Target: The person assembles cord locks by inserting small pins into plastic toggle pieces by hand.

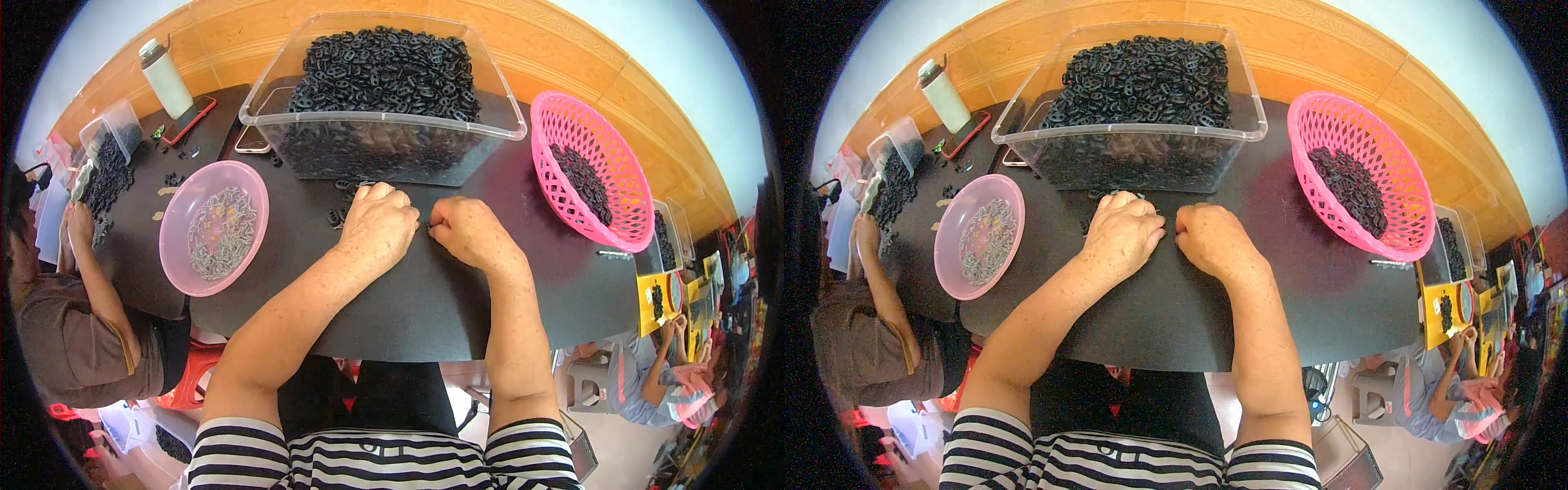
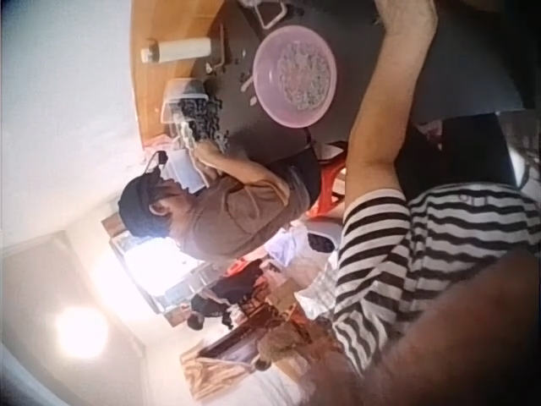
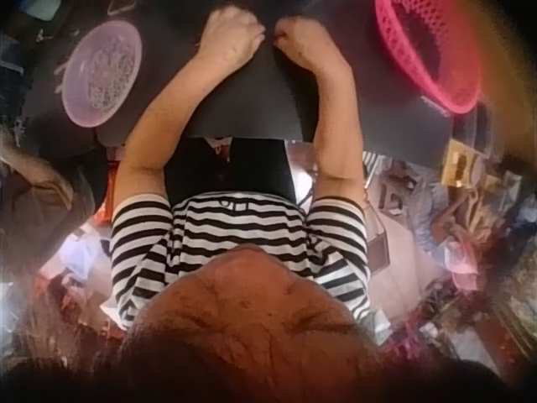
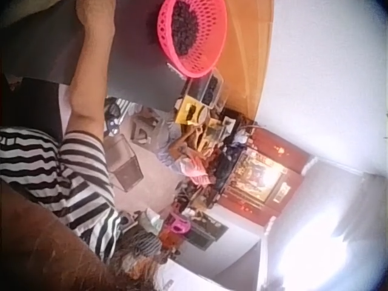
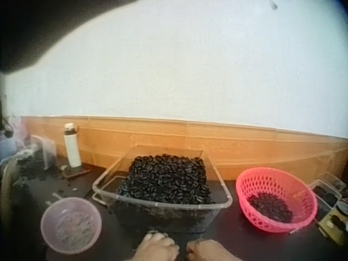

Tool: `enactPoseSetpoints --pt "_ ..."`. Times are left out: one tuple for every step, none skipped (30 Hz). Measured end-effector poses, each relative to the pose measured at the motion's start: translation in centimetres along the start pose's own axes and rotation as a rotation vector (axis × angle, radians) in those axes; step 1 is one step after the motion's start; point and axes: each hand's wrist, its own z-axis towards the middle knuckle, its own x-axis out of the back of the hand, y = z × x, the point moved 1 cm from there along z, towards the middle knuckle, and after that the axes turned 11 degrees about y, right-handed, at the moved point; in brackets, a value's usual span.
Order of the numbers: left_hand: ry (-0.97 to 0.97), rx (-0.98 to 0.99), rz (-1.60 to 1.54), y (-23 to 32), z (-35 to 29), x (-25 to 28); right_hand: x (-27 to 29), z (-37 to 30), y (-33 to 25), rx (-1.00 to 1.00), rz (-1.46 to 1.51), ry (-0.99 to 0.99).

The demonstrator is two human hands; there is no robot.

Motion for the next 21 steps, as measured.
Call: enactPoseSetpoints --pt "0.018 -0.001 -0.007 0.1 0.1 -0.1 -0.4 0.1 0.4 0.009 -0.034 0.014" --pt "0.015 -0.003 -0.005 0.1 0.1 -0.3 -0.6 0.1 0.7 0.019 -0.068 0.028" --pt "0.066 0.008 -0.045 -0.1 0.1 -0.4 -0.6 0.1 0.7 0.022 -0.063 0.03" --pt "0.117 0.019 -0.086 -0.3 0.1 -0.4 -0.5 0.1 0.7 0.024 -0.05 0.015" --pt "0.116 0.019 -0.08 -0.5 0.2 -0.2 -0.5 0.1 0.7 0.026 -0.037 0.0" --pt "0.152 0.084 -0.141 -0.9 0.2 0.1 -0.2 0.1 0.7 0.03 -0.033 0.003" --pt "0.188 0.15 -0.203 -1.1 0.2 0.4 0.2 0.1 0.6 0.005 0.008 -0.002" --pt "0.188 0.149 -0.199 -1.1 0.2 0.8 0.4 0.2 0.6 -0.019 0.048 -0.008" --pt "0.108 0.534 -0.581 -1.1 0.3 1.5 0.4 0.2 0.7 -0.02 0.05 -0.007" --pt "0.016 0.921 -0.96 -1.0 0.2 1.9 0.4 0.3 0.9 -0.084 0.113 0.002" --pt "-0.022 0.965 -1.157 -1.1 0.0 2.2 0.4 0.3 1.1 -0.148 0.174 0.011" --pt "-0.025 0.965 -1.162 -1.2 0.1 2.3 0.3 0.4 1.4 -0.152 0.17 0.01" --pt "-0.081 1.052 -1.308 -1.2 0.2 2.3 0.2 0.4 1.7 -0.171 0.217 0.005" --pt "-0.141 1.138 -1.455 -1.3 0.2 2.2 0.2 0.3 2.0 -0.191 0.263 0.0" --pt "-0.137 1.144 -1.452 -1.9 0.0 2.2 0.2 0.3 1.8 -0.189 0.266 -0.005" --pt "-0.14 1.181 -1.595 -2.5 -0.3 2.0 0.4 0.2 1.3 -0.091 0.232 -0.009" --pt "-0.142 1.216 -1.739 -2.9 -0.5 2.0 0.3 0.2 1.0 0.006 0.197 -0.012" --pt "-0.146 1.216 -1.745 -2.9 -0.5 1.9 0.2 0.1 0.9 0.002 0.193 -0.013" --pt "-0.128 1.244 -1.758 -2.9 -0.5 1.7 -0.1 0.2 0.9 0.013 0.155 -0.008" --pt "-0.109 1.272 -1.769 -2.9 -0.4 1.6 -0.3 0.2 0.8 0.025 0.118 -0.004" --pt "-0.113 1.271 -1.774 -2.9 -0.4 1.5 -0.4 0.3 0.8 0.021 0.114 -0.003"
